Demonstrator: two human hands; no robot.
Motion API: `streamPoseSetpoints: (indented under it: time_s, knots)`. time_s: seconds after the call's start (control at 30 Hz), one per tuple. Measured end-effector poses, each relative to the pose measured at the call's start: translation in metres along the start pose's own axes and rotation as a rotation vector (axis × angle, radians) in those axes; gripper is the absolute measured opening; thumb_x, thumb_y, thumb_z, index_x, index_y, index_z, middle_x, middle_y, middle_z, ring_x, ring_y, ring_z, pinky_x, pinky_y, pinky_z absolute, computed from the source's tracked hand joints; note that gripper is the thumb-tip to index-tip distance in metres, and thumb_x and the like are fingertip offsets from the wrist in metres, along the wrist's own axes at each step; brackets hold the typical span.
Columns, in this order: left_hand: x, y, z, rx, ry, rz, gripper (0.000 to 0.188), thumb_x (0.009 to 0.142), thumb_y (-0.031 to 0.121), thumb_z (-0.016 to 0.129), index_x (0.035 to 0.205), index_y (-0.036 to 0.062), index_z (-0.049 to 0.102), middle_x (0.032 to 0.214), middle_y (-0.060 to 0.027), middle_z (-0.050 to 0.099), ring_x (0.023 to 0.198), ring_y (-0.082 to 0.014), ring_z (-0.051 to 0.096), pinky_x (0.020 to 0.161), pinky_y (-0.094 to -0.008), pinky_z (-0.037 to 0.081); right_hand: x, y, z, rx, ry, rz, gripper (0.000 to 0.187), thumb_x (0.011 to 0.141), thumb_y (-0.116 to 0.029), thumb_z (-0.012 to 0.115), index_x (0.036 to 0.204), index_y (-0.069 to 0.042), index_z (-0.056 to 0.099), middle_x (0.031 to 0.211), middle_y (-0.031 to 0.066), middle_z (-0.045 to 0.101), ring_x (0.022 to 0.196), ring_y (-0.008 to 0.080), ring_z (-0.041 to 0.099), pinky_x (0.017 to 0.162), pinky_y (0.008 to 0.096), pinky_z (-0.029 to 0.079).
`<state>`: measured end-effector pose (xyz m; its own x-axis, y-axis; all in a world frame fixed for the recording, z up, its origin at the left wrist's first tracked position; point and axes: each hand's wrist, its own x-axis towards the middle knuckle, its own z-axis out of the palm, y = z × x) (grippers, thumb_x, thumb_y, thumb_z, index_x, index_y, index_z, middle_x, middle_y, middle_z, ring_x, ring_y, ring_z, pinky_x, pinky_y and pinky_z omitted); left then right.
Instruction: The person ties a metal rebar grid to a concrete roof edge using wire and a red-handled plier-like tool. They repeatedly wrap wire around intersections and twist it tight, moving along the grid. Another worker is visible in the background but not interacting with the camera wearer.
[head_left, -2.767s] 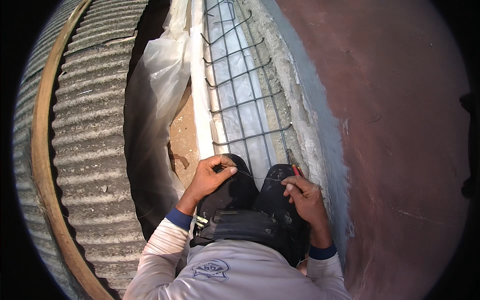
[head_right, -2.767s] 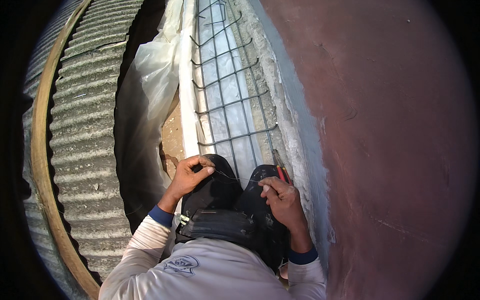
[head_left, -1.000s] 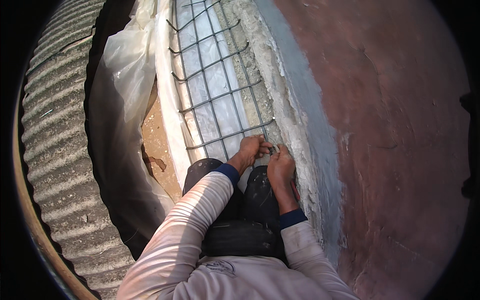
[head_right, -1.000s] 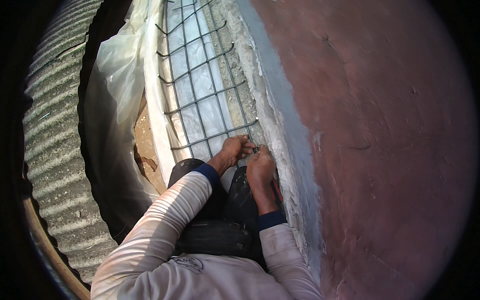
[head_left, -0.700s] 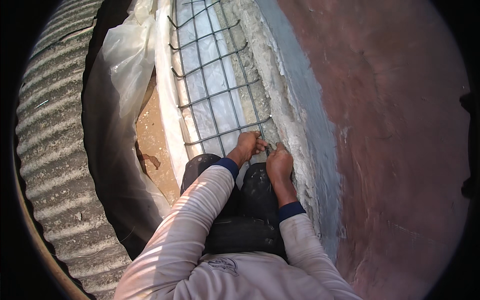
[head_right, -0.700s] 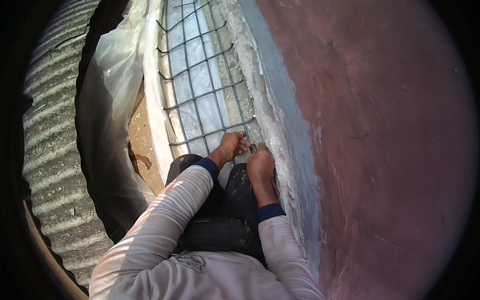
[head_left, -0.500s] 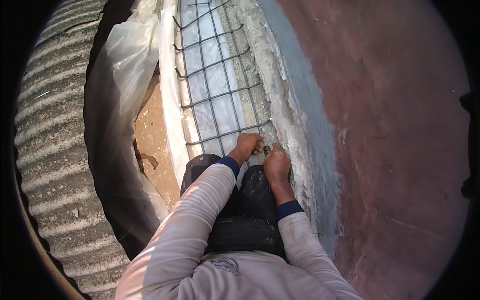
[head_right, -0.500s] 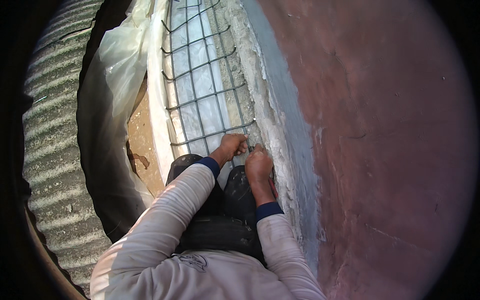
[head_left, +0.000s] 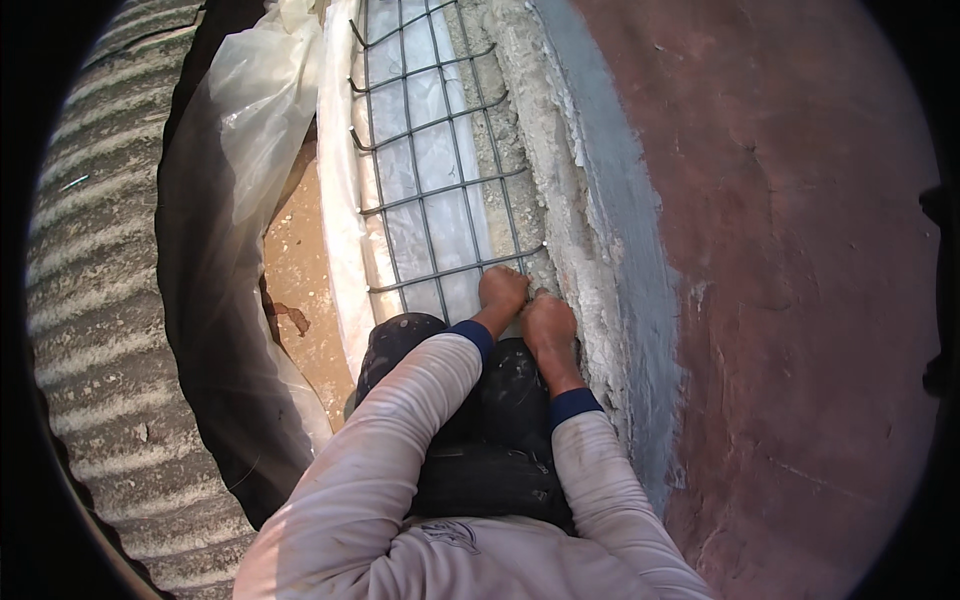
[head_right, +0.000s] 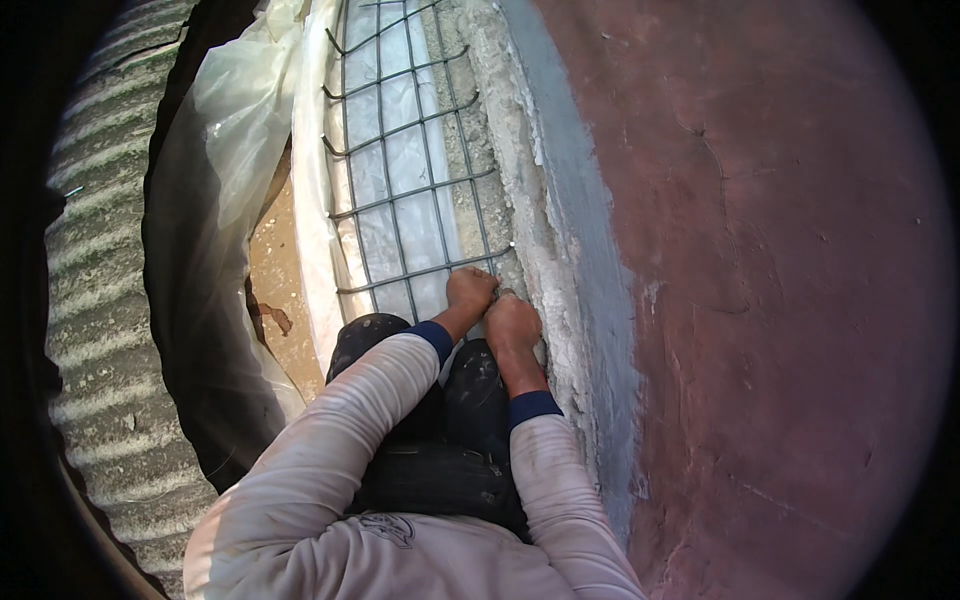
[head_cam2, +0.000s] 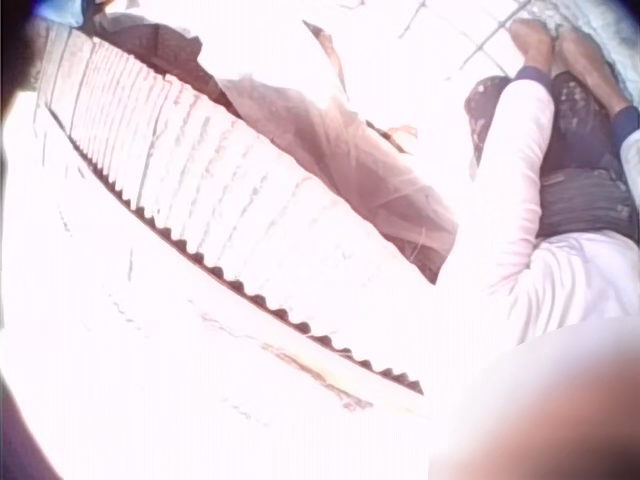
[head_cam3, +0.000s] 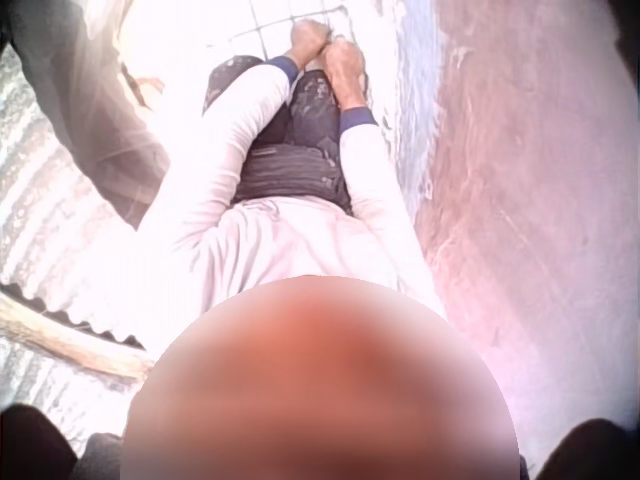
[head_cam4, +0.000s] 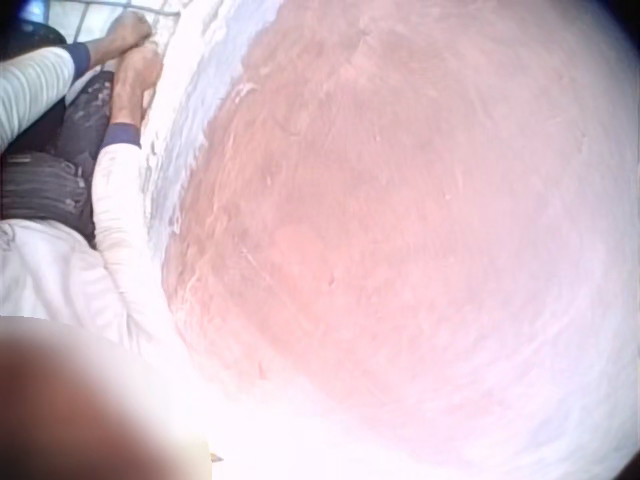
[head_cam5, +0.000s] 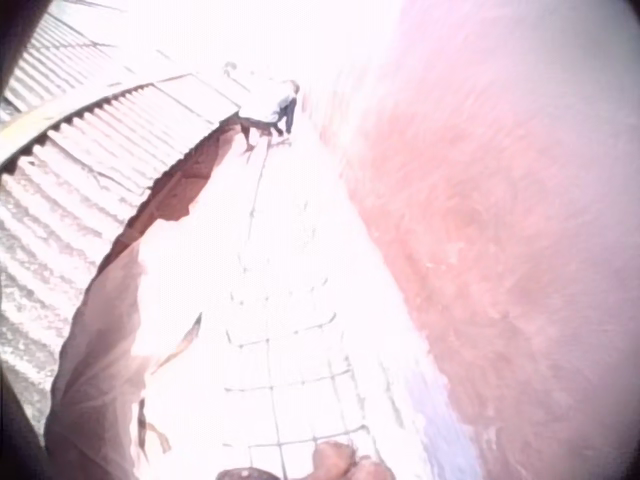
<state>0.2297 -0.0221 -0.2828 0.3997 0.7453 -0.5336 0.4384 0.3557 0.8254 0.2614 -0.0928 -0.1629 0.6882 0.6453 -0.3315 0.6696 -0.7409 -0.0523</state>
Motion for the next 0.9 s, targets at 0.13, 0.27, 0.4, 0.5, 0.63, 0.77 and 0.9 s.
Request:
streamPoseSetpoints:
  time_s: [0.13,0.27,0.4,0.5,0.63,0.77,0.9]
  knots:
    - [-0.006,0.01,-0.003,0.151,0.082,-0.062,0.035,0.084,0.034,0.085,0.088,0.0,0.078,0.091,-0.0198,0.079,0.091,-0.0386,0.077,0.086,-0.0445,0.061,0.002,-0.001,-0.002,-0.021,-0.027,0.029,0.029,0.099,-0.023,0.057,0.105,-0.003,0.078,0.099,0.0259,0.079,0.096,0.0426,0.078,0.085,0.0523,0.062]
    - [-0.007,0.019,-0.003,0.204,0.089,-0.059,0.028,0.083,0.028,0.082,0.09,0.0008,0.08,0.094,-0.0223,0.078,0.095,-0.0395,0.077,0.088,-0.0452,0.061,0.004,0.001,0.0,0.045,-0.061,0.021,0.029,0.098,-0.02,0.056,0.109,-0.002,0.076,0.101,0.0272,0.078,0.098,0.0443,0.077,0.089,0.0524,0.061]
    - [-0.004,0.015,0.001,0.209,0.148,0.015,0.027,0.08,0.026,0.082,0.088,0.0005,0.08,0.089,-0.0219,0.078,0.089,-0.0377,0.078,0.085,-0.0445,0.061,0.007,0.002,0.006,0.122,-0.026,0.062,0.03,0.098,-0.018,0.055,0.108,-0.002,0.077,0.103,0.0282,0.078,0.1,0.0457,0.076,0.091,0.0529,0.06]
    - [-0.006,0.004,-0.001,0.127,0.15,0.037,0.028,0.08,0.027,0.085,0.09,0.0014,0.081,0.084,-0.0184,0.079,0.08,-0.0315,0.078,0.077,-0.0409,0.061,0.011,-0.001,0.011,0.172,-0.018,0.07,0.03,0.098,-0.019,0.054,0.108,-0.002,0.078,0.104,0.028,0.078,0.102,0.046,0.076,0.092,0.0537,0.06]
    - [-0.009,-0.004,-0.007,-0.122,0.074,-0.067,0.019,0.088,0.015,0.074,0.099,0.0024,0.083,0.083,-0.0153,0.079,0.072,-0.0244,0.076,0.069,-0.0389,0.059,0.018,-0.001,0.015,0.135,-0.03,0.036,0.03,0.1,-0.02,0.054,0.109,-0.003,0.078,0.105,0.0275,0.077,0.102,0.0461,0.076,0.091,0.0541,0.059]
    - [-0.017,0.002,-0.015,-0.34,0.015,-0.121,0.03,0.094,0.002,0.064,0.12,-0.0028,0.079,0.078,-0.0089,0.073,0.059,-0.0138,0.063,0.053,-0.031,0.05,0.021,0.0,0.02,0.139,-0.041,0.026,0.029,0.1,-0.021,0.056,0.109,-0.004,0.078,0.105,0.0267,0.078,0.101,0.046,0.076,0.091,0.0532,0.06]
    - [-0.023,0.009,-0.028,-0.395,-0.1,-0.196,0.039,0.094,0.001,0.06,0.13,-0.0007,0.076,0.08,-0.0097,0.074,0.058,-0.0147,0.063,0.05,-0.0317,0.05,0.027,-0.005,0.024,0.24,0.03,0.076,0.027,0.097,-0.022,0.062,0.108,-0.003,0.078,0.105,0.0278,0.077,0.102,0.0458,0.075,0.09,0.0531,0.059]
